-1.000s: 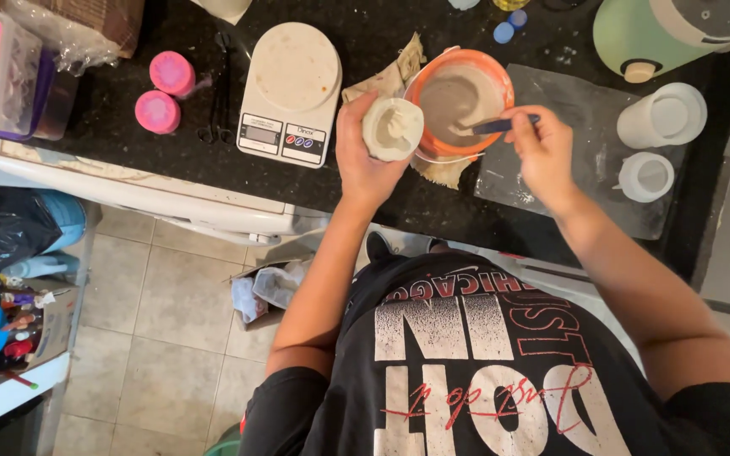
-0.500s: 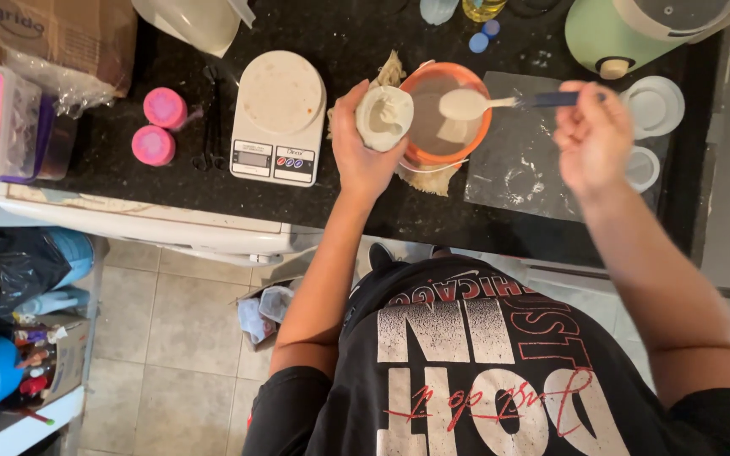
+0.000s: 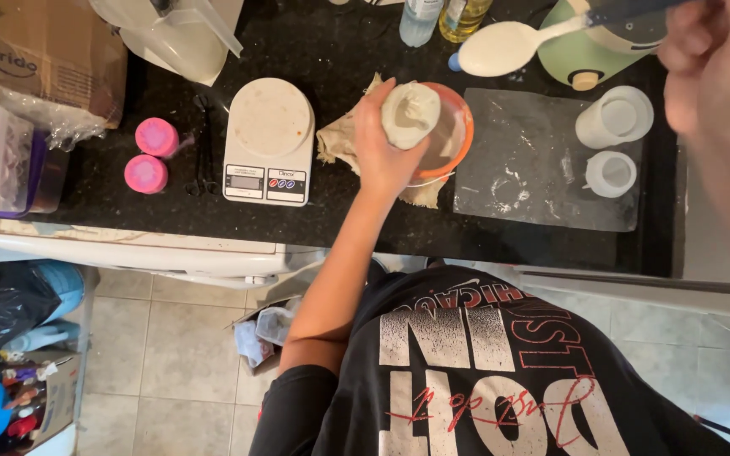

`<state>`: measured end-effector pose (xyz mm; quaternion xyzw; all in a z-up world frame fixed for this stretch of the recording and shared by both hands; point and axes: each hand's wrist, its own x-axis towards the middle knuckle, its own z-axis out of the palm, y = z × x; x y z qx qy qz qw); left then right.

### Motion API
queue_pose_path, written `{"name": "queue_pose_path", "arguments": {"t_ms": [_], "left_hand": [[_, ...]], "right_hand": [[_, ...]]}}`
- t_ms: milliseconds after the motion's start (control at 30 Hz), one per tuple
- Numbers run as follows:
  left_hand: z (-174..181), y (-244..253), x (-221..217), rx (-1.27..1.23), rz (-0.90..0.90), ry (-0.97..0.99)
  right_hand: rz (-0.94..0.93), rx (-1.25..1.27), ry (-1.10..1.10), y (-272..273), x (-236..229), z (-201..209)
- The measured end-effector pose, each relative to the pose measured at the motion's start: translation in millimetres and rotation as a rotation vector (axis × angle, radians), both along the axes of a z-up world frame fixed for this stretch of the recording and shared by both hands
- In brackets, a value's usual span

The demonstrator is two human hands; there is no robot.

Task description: Filling a small mold with a white mixture using a spoon and inspecting a silicone mold

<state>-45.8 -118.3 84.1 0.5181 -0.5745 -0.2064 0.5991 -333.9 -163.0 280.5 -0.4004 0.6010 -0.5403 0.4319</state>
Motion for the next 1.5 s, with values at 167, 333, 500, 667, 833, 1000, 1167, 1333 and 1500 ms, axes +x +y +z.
{"name": "queue_pose_path", "arguments": {"t_ms": [167,333,500,667,833,1000,1167,1333,1500], "left_hand": [[7,-4,-9,0.015,-0.096,0.002],[11,-1,-13,0.002,-0.117,0.019],[10,0,-12,-0.011,-0.128,0.038],[12,2,-10,0.011,-0.135,0.064],[17,4,-9,0.014,-0.138,0.078],[19,6,-8,-0.016,-0.116,0.079],[17,10,-2,0.001,-0.107,0.085],[18,19,2,-0.042,-0.068,0.060],[15,26,6,0.022,-0.034,0.060]], "right_hand": [[0.115,-0.105,0.106,-24,-6,-16],[0.347,-0.147,0.461,22,45,33],[0.405,-0.120,0.820,40,52,52],[0.691,-0.445,0.853,56,71,73],[0.698,-0.494,1.003,70,79,75],[0.762,-0.753,0.852,59,79,52],[0.486,-0.412,0.295,12,51,-6],[0.220,-0.004,-0.011,3,68,-11],[0.107,0.315,-0.312,-7,66,-30]]}}
